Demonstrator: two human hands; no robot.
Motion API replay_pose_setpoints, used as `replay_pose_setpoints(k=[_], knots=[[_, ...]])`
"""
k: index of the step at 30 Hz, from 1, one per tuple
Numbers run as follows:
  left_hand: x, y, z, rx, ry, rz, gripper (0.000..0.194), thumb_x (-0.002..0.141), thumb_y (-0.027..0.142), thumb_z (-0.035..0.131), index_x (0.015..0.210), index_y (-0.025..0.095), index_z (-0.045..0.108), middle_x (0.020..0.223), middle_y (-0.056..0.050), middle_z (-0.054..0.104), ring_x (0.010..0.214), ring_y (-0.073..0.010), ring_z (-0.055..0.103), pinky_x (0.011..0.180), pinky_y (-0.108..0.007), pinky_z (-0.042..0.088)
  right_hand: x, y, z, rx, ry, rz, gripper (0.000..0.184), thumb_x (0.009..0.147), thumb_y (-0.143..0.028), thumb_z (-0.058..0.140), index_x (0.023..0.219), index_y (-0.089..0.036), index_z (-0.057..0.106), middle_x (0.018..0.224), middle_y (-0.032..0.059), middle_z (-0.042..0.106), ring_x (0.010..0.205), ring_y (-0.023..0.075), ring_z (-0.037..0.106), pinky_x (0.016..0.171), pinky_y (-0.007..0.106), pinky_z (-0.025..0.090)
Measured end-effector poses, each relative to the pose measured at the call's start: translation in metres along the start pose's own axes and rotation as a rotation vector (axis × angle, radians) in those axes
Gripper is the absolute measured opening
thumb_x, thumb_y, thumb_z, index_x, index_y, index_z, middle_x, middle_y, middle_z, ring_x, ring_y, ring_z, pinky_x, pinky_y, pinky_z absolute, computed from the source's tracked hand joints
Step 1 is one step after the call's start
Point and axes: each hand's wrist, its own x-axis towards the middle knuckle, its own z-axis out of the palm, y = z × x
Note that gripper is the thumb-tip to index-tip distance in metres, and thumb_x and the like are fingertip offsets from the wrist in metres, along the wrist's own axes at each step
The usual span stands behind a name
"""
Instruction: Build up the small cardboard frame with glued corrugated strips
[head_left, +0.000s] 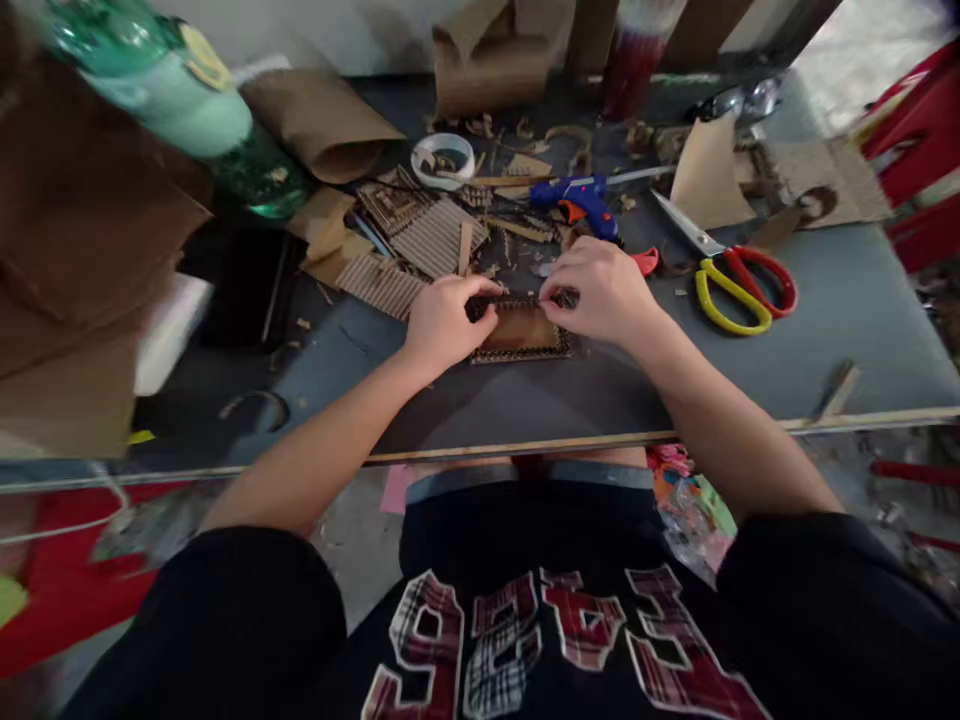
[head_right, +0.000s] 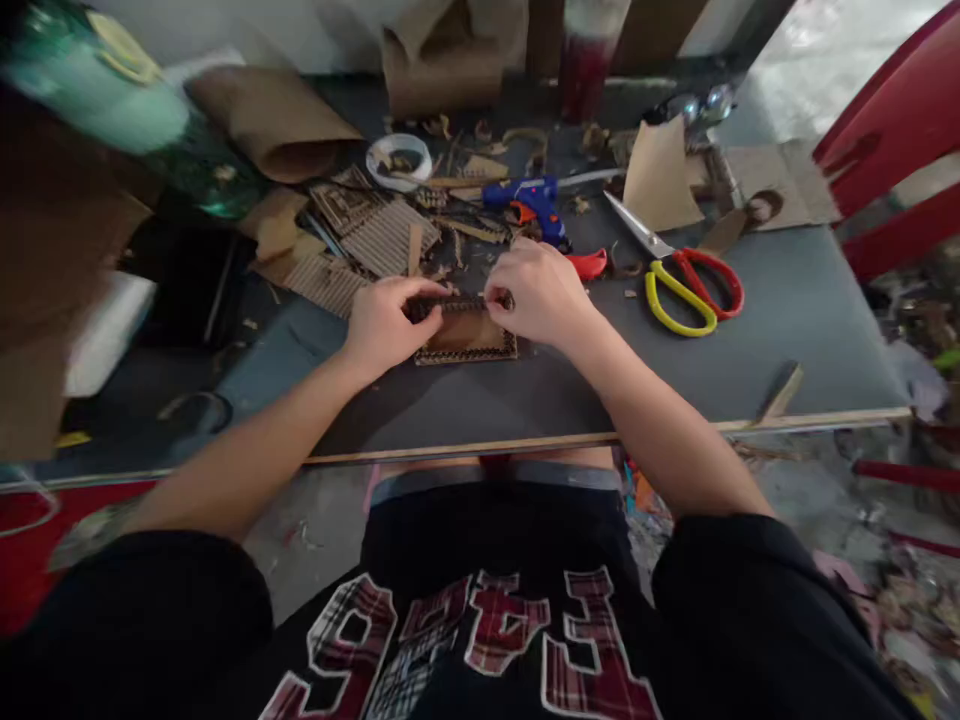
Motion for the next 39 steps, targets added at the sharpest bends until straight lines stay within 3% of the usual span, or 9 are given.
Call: replay_pose_setpoints(k=[5,9,12,17,24,28,33,39], knots=[[-0.001,0.000,0.000,0.015,-0.006,0.003,0.029,0.085,0.022,0.061,0.110,0.017,0.075,0.104,-0.008,0.076,0.102,-0.0241,0.070,0.089,-0.036,0.059,-0.002,-0.002,0.005,0.025,0.048,0.081,0.014,0.076,-0.018,0.060,0.077,-0.021,0.074,0.086,0.0075,0.074,0.098,0.0307,0.062,0.081,0.043,0.049],[-0.001,-0.002,0.000,0.035,0.015,0.102,0.039,0.080,0.026,0.065,0.117,0.014,0.071,0.113,-0.011,0.073,0.115,-0.0287,0.064,0.095,-0.039,0.057,-0.001,0.001,0.003,0.070,0.083,0.085,0.012,0.077,-0.027,0.066,0.084,-0.023,0.075,0.094,0.0080,0.075,0.106,0.0343,0.061,0.091,0.051,0.047],[0.000,-0.004,0.001,0.052,0.025,0.142,0.037,0.079,0.025,0.066,0.114,0.014,0.071,0.111,-0.010,0.074,0.114,-0.0287,0.064,0.098,-0.041,0.055,-0.002,0.002,0.005,0.108,0.083,0.071,0.017,0.080,-0.032,0.067,0.090,-0.023,0.077,0.096,0.0081,0.074,0.107,0.0339,0.060,0.093,0.052,0.046],[0.001,-0.006,0.004,0.073,0.009,0.072,0.024,0.084,0.021,0.061,0.103,0.017,0.075,0.100,-0.007,0.077,0.104,-0.0251,0.069,0.092,-0.037,0.056,-0.001,-0.003,0.016,0.114,0.094,0.022,0.021,0.087,-0.034,0.063,0.096,-0.023,0.079,0.097,0.0083,0.075,0.106,0.0315,0.061,0.092,0.050,0.045],[-0.001,-0.004,0.004,0.026,0.028,0.048,0.023,0.085,0.018,0.065,0.105,0.017,0.076,0.102,-0.005,0.079,0.101,-0.0226,0.072,0.093,-0.035,0.057,0.002,-0.006,0.020,0.119,0.044,-0.003,0.019,0.089,-0.027,0.062,0.093,-0.022,0.080,0.094,0.0078,0.075,0.104,0.0296,0.062,0.089,0.046,0.047],[-0.001,-0.004,0.001,-0.101,0.007,0.027,0.030,0.078,0.015,0.068,0.107,0.016,0.075,0.103,-0.005,0.079,0.097,-0.0213,0.074,0.092,-0.032,0.059,0.001,-0.006,0.019,0.138,0.037,0.005,0.018,0.089,-0.026,0.062,0.093,-0.022,0.080,0.093,0.0081,0.074,0.102,0.0293,0.062,0.089,0.045,0.048],[0.000,-0.009,0.003,-0.192,0.011,-0.051,0.030,0.078,0.013,0.061,0.104,0.016,0.076,0.100,-0.004,0.080,0.091,-0.0196,0.076,0.086,-0.030,0.061,0.001,-0.006,0.019,0.143,0.036,0.012,0.018,0.090,-0.026,0.063,0.093,-0.021,0.080,0.094,0.0086,0.074,0.101,0.0288,0.062,0.090,0.045,0.049],[-0.001,-0.008,0.006,-0.144,0.047,-0.027,0.029,0.080,0.012,0.058,0.102,0.016,0.076,0.100,-0.004,0.079,0.092,-0.0188,0.075,0.091,-0.031,0.060,0.001,-0.006,0.019,0.147,0.039,0.003,0.018,0.090,-0.025,0.062,0.093,-0.021,0.079,0.094,0.0081,0.074,0.101,0.0283,0.061,0.091,0.045,0.049]])
